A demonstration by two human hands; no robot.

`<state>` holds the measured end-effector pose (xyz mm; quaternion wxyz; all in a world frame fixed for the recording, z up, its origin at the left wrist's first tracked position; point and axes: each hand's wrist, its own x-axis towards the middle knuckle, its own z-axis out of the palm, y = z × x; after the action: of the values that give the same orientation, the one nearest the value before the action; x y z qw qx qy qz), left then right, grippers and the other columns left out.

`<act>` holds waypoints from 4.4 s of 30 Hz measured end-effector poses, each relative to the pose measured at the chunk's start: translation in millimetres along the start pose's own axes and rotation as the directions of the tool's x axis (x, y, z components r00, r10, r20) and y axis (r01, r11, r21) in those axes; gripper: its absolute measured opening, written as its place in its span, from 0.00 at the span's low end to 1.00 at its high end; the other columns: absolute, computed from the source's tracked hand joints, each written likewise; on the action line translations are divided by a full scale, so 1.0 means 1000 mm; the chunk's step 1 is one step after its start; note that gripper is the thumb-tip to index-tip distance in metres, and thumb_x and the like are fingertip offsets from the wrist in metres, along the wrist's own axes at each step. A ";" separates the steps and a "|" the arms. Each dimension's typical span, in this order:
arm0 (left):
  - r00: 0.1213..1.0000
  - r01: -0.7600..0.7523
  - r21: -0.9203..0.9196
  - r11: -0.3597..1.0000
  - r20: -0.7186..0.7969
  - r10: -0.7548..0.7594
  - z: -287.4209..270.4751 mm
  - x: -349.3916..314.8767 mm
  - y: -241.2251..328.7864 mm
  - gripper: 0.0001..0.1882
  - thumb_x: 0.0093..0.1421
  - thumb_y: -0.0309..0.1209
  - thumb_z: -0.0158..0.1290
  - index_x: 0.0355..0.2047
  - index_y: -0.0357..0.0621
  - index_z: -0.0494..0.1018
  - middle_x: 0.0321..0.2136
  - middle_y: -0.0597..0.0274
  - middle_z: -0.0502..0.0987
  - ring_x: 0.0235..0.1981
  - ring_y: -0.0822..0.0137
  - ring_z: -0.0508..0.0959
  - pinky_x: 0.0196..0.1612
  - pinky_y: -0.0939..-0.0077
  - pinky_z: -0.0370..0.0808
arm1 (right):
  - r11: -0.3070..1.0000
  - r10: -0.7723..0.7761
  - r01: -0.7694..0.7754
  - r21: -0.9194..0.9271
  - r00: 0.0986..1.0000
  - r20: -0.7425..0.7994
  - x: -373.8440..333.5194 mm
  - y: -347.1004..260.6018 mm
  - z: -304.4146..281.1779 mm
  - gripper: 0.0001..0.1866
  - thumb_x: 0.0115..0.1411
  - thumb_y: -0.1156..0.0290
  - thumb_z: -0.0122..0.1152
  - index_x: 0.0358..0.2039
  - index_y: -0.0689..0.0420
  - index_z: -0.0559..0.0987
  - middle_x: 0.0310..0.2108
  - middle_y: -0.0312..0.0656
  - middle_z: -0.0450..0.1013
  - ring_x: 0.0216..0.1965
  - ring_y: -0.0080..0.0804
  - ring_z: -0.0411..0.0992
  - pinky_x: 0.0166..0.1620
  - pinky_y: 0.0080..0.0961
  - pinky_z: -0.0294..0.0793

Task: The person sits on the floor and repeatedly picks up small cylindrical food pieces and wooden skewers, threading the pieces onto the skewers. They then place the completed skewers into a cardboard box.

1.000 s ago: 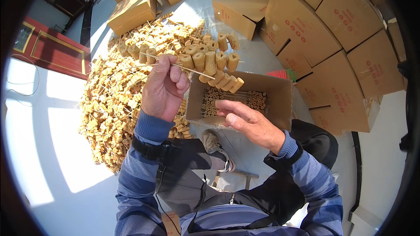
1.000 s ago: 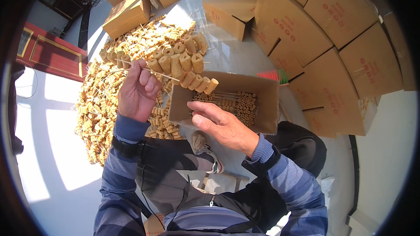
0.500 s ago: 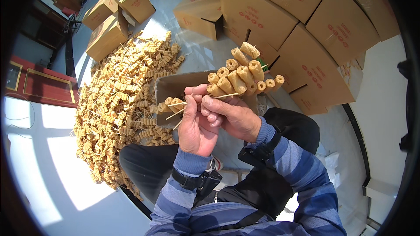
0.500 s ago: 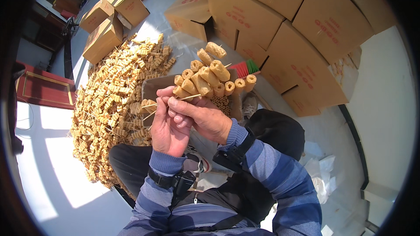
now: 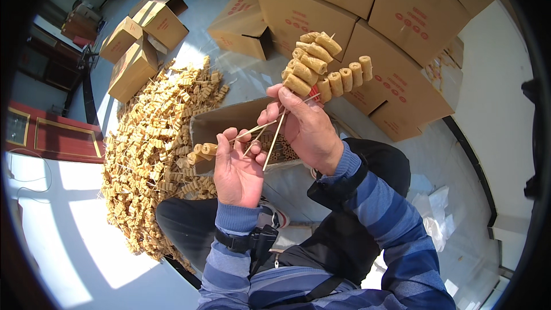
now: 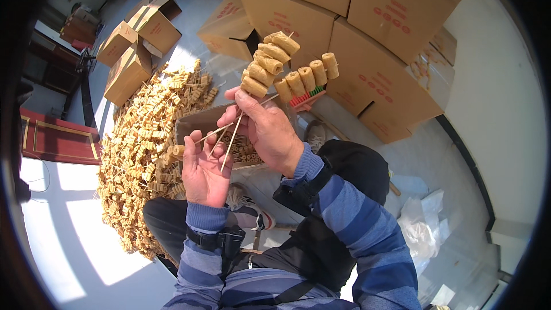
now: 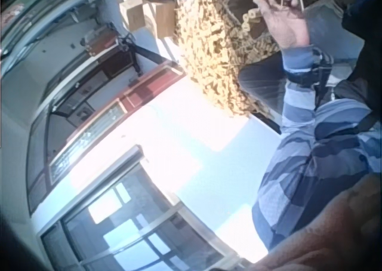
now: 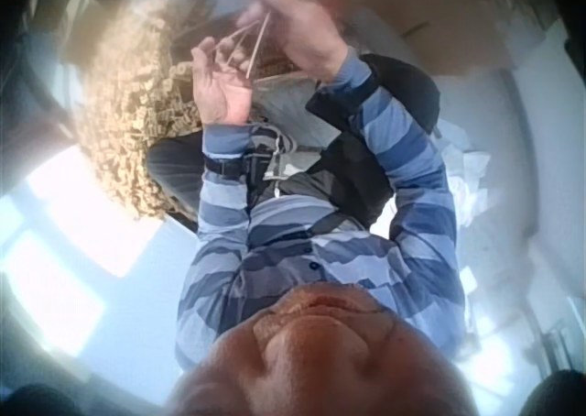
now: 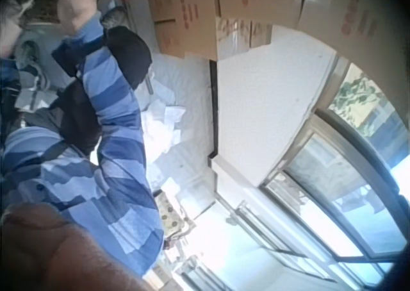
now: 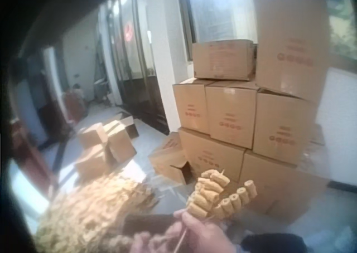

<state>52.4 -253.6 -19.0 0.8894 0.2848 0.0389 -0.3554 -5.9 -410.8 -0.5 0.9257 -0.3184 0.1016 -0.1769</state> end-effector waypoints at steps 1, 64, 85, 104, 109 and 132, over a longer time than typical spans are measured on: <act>0.999 -0.025 -0.003 1.000 0.023 0.025 -0.002 0.003 0.004 0.16 0.72 0.46 0.45 0.46 0.47 0.72 0.41 0.62 0.74 0.37 0.67 0.73 0.39 0.72 0.72 | 1.000 -0.022 0.022 -0.008 1.000 -0.019 0.001 -0.006 -0.007 0.13 0.72 0.61 0.50 0.47 0.56 0.74 0.32 0.35 0.73 0.39 0.29 0.75 0.49 0.34 0.75; 0.889 0.454 0.891 -0.016 -0.453 0.064 -0.390 0.063 0.175 0.24 0.70 0.46 0.42 0.45 0.35 0.74 0.31 0.49 0.80 0.29 0.58 0.81 0.36 0.66 0.79 | 0.744 0.476 -0.512 -0.428 0.857 -0.198 0.044 0.086 0.041 0.13 0.76 0.61 0.39 0.41 0.57 0.67 0.26 0.41 0.74 0.27 0.32 0.75 0.40 0.34 0.79; 0.751 -0.556 0.593 -0.583 0.659 -0.047 -0.032 -0.058 0.038 0.12 0.56 0.25 0.55 0.40 0.40 0.69 0.34 0.53 0.70 0.34 0.53 0.72 0.38 0.60 0.68 | 0.869 0.487 -0.491 -0.062 0.870 -0.072 -0.010 0.063 0.029 0.12 0.74 0.61 0.43 0.44 0.57 0.70 0.45 0.50 0.77 0.48 0.40 0.78 0.53 0.37 0.79; 0.943 -0.331 0.942 0.060 0.333 -0.029 -0.002 -0.094 0.072 0.32 0.66 0.39 0.55 0.66 0.42 0.60 0.50 0.52 0.73 0.48 0.58 0.77 0.52 0.67 0.74 | 0.827 0.293 -0.297 -0.477 0.952 -0.086 -0.022 0.053 0.023 0.12 0.74 0.60 0.46 0.41 0.56 0.68 0.23 0.30 0.62 0.22 0.18 0.60 0.27 0.18 0.63; 0.990 -0.131 0.451 0.883 0.102 0.094 -0.021 -0.024 0.085 0.40 0.67 0.61 0.44 0.66 0.41 0.58 0.62 0.52 0.66 0.60 0.58 0.70 0.63 0.60 0.68 | 0.738 0.336 -0.237 -0.631 0.941 0.040 -0.036 0.065 0.033 0.14 0.74 0.58 0.46 0.39 0.56 0.69 0.21 0.30 0.62 0.20 0.18 0.59 0.24 0.18 0.62; 0.995 -0.086 0.037 0.996 0.046 0.084 -0.029 -0.021 0.070 0.38 0.69 0.61 0.38 0.63 0.41 0.62 0.59 0.51 0.71 0.58 0.52 0.74 0.57 0.56 0.75 | 0.547 0.693 -0.445 -0.708 0.716 0.086 -0.039 0.061 0.035 0.28 0.74 0.46 0.35 0.46 0.58 0.75 0.17 0.31 0.70 0.15 0.16 0.65 0.20 0.16 0.66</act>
<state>86.3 -184.6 -4.1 0.8987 0.2955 0.0003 -0.3241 -15.5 -331.6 -8.4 0.7648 -0.5891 0.0857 0.2463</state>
